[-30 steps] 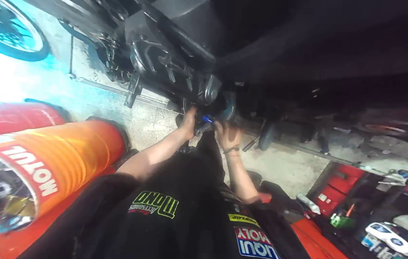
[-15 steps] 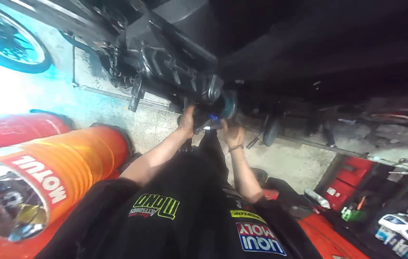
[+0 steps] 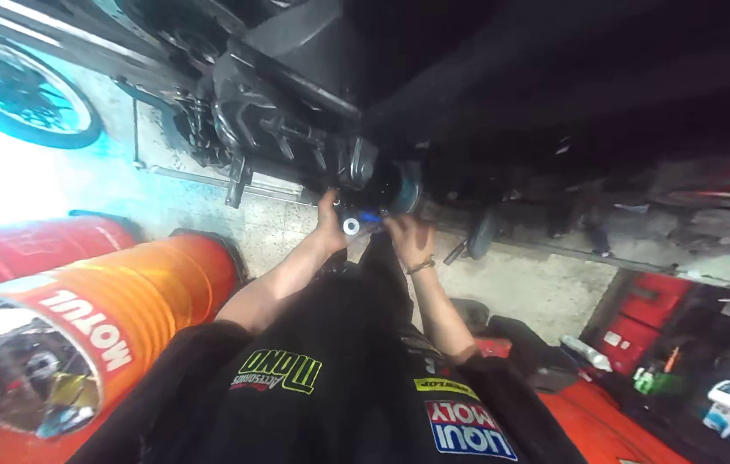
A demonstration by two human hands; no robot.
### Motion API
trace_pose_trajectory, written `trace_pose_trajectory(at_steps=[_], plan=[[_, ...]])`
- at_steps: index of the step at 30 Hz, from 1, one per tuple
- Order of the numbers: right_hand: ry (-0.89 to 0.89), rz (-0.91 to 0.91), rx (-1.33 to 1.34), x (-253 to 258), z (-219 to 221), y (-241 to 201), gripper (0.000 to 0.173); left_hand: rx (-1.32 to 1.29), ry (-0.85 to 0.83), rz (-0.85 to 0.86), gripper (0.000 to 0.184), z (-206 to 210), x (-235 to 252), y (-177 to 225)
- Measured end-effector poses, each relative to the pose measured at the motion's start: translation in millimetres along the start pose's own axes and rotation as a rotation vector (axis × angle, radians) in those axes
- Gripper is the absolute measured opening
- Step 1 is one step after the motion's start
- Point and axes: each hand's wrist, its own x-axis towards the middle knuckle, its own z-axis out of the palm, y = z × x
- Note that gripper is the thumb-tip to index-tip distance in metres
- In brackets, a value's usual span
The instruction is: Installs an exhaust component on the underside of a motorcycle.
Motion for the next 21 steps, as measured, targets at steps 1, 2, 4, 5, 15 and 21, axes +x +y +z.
trace_pose_trajectory(at_steps=[1, 2, 4, 5, 15, 21], plan=[[-0.026, -0.046, 0.036, -6, 2, -5, 0.042, 0.008, 0.005, -0.018, 0.061, -2, -2, -1], [-0.023, -0.063, 0.037, -8, 2, -3, 0.041, 0.014, 0.001, -0.036, 0.058, -5, -4, 0], [-0.003, -0.005, -0.044, 4, -7, 15, 0.047, 0.01, -0.02, -0.073, 0.059, -6, -3, 6], [-0.017, -0.014, -0.082, 8, -11, 19, 0.048, 0.01, -0.028, -0.093, 0.061, -7, -4, 7], [0.171, -0.344, -0.135, 10, -9, 18, 0.036, -0.013, 0.08, -0.253, 0.076, 1, -11, 10], [0.097, -0.303, -0.04, 14, -12, 14, 0.036, -0.02, 0.101, -0.308, 0.081, 4, -15, 11]])
